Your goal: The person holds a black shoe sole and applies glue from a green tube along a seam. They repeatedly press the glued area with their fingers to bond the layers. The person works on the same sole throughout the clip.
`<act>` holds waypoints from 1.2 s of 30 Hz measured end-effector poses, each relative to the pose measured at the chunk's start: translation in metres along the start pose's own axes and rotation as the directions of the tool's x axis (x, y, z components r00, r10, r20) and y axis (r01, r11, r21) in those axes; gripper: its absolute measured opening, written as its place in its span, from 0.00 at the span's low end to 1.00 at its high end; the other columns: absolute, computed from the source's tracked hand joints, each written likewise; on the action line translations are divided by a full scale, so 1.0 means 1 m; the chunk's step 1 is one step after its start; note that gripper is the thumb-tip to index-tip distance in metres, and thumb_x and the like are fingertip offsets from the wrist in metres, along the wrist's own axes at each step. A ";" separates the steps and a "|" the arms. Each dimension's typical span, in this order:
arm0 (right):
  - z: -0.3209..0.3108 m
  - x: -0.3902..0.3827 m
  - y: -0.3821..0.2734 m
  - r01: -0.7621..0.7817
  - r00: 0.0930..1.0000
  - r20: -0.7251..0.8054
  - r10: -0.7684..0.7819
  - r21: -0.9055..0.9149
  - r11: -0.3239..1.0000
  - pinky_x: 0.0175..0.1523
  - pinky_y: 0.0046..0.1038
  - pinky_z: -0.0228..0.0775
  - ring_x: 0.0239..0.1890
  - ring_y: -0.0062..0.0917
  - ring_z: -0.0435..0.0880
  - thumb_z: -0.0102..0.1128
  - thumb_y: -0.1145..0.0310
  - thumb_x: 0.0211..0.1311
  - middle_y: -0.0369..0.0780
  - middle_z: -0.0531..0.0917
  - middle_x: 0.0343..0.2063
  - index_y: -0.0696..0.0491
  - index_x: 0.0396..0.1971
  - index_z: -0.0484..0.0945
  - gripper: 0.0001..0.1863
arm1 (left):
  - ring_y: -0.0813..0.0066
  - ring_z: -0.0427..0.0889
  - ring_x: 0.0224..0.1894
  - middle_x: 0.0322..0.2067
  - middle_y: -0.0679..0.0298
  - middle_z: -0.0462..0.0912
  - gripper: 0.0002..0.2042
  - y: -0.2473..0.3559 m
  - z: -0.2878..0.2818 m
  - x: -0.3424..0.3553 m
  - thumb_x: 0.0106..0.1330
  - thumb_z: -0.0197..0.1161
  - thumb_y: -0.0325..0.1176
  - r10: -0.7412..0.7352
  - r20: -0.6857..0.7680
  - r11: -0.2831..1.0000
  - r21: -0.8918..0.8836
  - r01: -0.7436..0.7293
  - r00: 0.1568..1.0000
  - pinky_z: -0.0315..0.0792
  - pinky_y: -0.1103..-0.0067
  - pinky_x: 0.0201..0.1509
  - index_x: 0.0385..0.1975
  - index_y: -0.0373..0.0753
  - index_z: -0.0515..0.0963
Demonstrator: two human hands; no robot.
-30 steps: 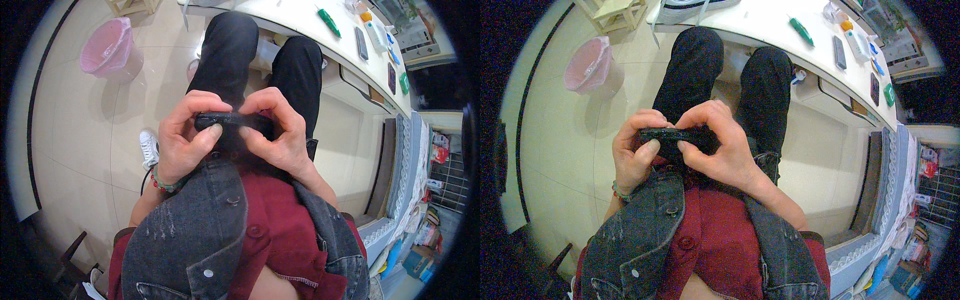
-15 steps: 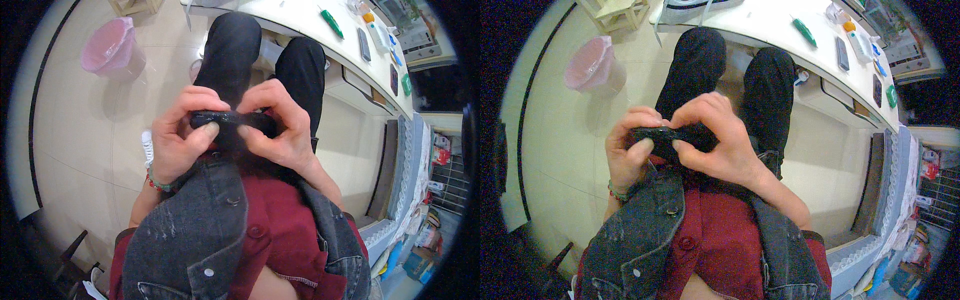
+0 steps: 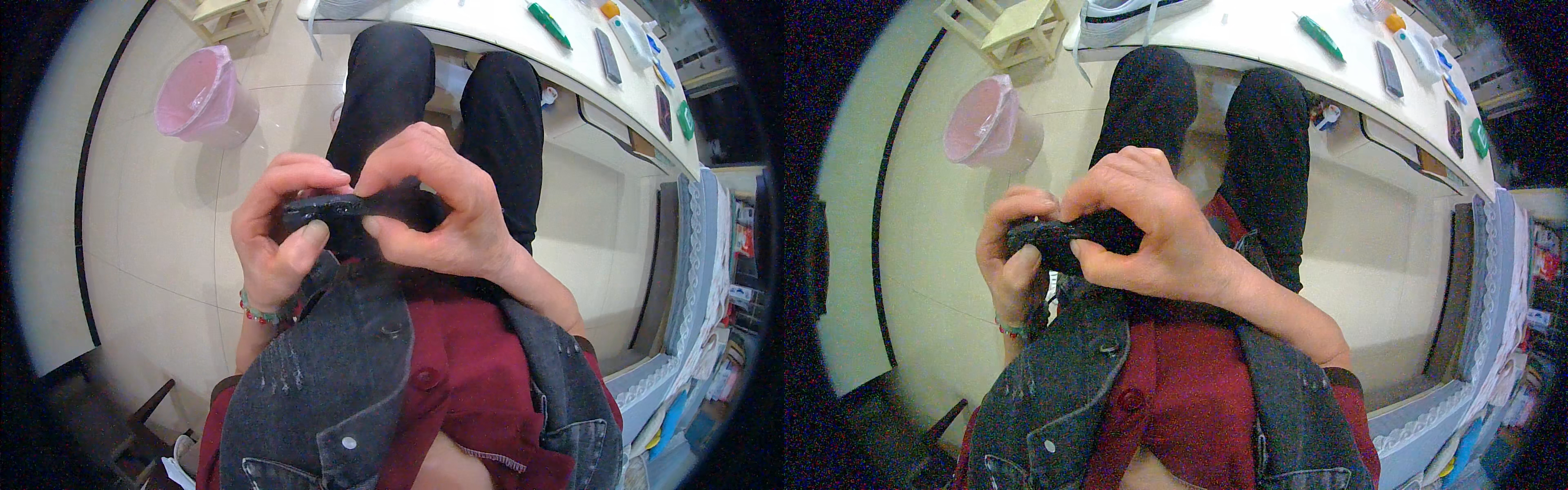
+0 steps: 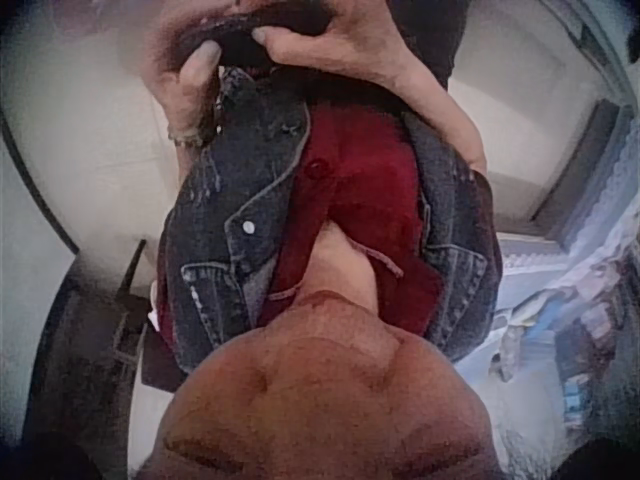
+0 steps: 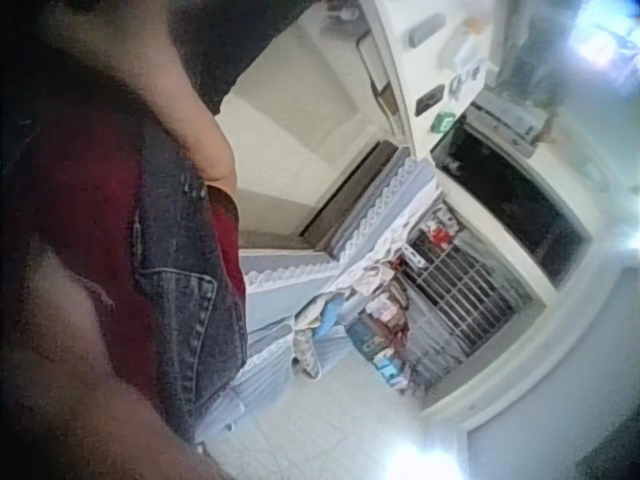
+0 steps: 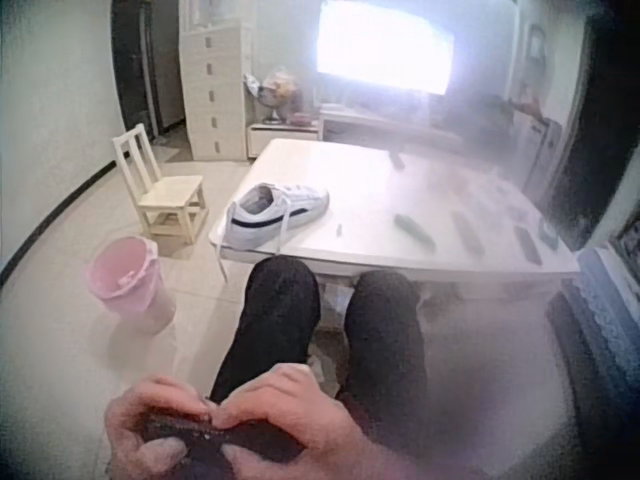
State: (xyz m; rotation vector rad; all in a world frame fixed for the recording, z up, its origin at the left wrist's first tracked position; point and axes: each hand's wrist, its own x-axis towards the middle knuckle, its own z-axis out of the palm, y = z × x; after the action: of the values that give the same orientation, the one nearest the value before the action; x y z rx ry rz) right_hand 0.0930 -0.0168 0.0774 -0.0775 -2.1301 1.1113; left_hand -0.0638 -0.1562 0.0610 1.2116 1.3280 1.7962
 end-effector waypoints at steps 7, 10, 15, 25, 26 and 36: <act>0.000 -0.002 0.002 0.017 1.000 -0.011 -0.017 -0.019 1.000 0.51 0.28 0.68 0.39 0.28 0.81 0.68 0.79 0.40 0.36 0.83 0.34 0.54 0.35 0.80 0.16 | 0.66 0.81 0.46 0.43 0.50 0.82 0.19 -0.006 0.001 0.001 0.47 0.56 0.24 0.115 0.038 0.991 0.063 -0.117 0.993 0.73 0.74 0.55 0.41 0.30 0.82; 0.000 -0.003 0.003 0.015 1.000 -0.011 -0.015 -0.014 1.000 0.50 0.28 0.69 0.39 0.28 0.81 0.68 0.79 0.40 0.36 0.83 0.34 0.54 0.35 0.80 0.17 | 0.64 0.82 0.48 0.43 0.50 0.83 0.18 -0.009 0.002 0.000 0.48 0.56 0.25 0.148 0.039 0.987 0.063 -0.150 0.988 0.74 0.72 0.56 0.41 0.29 0.81; 0.001 -0.004 0.005 0.011 1.000 -0.008 -0.011 -0.020 1.000 0.51 0.28 0.69 0.40 0.28 0.81 0.68 0.79 0.41 0.36 0.83 0.35 0.54 0.36 0.81 0.17 | 0.61 0.82 0.50 0.44 0.49 0.84 0.17 -0.011 0.002 -0.004 0.52 0.58 0.26 0.111 0.028 0.994 -0.002 -0.111 0.993 0.74 0.70 0.59 0.42 0.28 0.81; 0.001 -0.007 0.010 -0.013 1.000 0.001 0.013 0.019 1.000 0.51 0.27 0.69 0.40 0.27 0.81 0.68 0.79 0.41 0.35 0.83 0.35 0.54 0.36 0.81 0.17 | 0.63 0.83 0.50 0.46 0.50 0.84 0.18 -0.011 0.002 -0.004 0.51 0.60 0.22 0.125 0.048 0.989 0.072 -0.128 0.991 0.74 0.71 0.59 0.45 0.28 0.81; 0.001 -0.008 0.011 -0.012 1.000 0.000 0.012 0.022 1.000 0.51 0.28 0.69 0.40 0.27 0.81 0.68 0.79 0.41 0.35 0.83 0.35 0.54 0.36 0.81 0.17 | 0.63 0.83 0.50 0.46 0.50 0.84 0.19 -0.011 0.002 -0.004 0.50 0.60 0.22 0.132 0.054 0.988 0.078 -0.136 0.990 0.74 0.71 0.59 0.45 0.28 0.81; -0.001 -0.009 0.012 -0.003 1.000 0.010 0.003 0.010 1.000 0.52 0.27 0.68 0.40 0.26 0.81 0.68 0.79 0.41 0.35 0.83 0.35 0.54 0.36 0.81 0.17 | 0.64 0.83 0.50 0.46 0.52 0.84 0.19 -0.008 0.007 -0.007 0.49 0.60 0.20 0.145 0.030 0.968 0.204 -0.148 0.989 0.75 0.72 0.58 0.44 0.29 0.81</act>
State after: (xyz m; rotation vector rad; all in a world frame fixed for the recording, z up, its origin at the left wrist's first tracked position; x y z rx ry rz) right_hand 0.0964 -0.0118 0.0637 -0.0705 -2.1341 1.1259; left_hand -0.0555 -0.1567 0.0514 1.4656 1.4783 1.7797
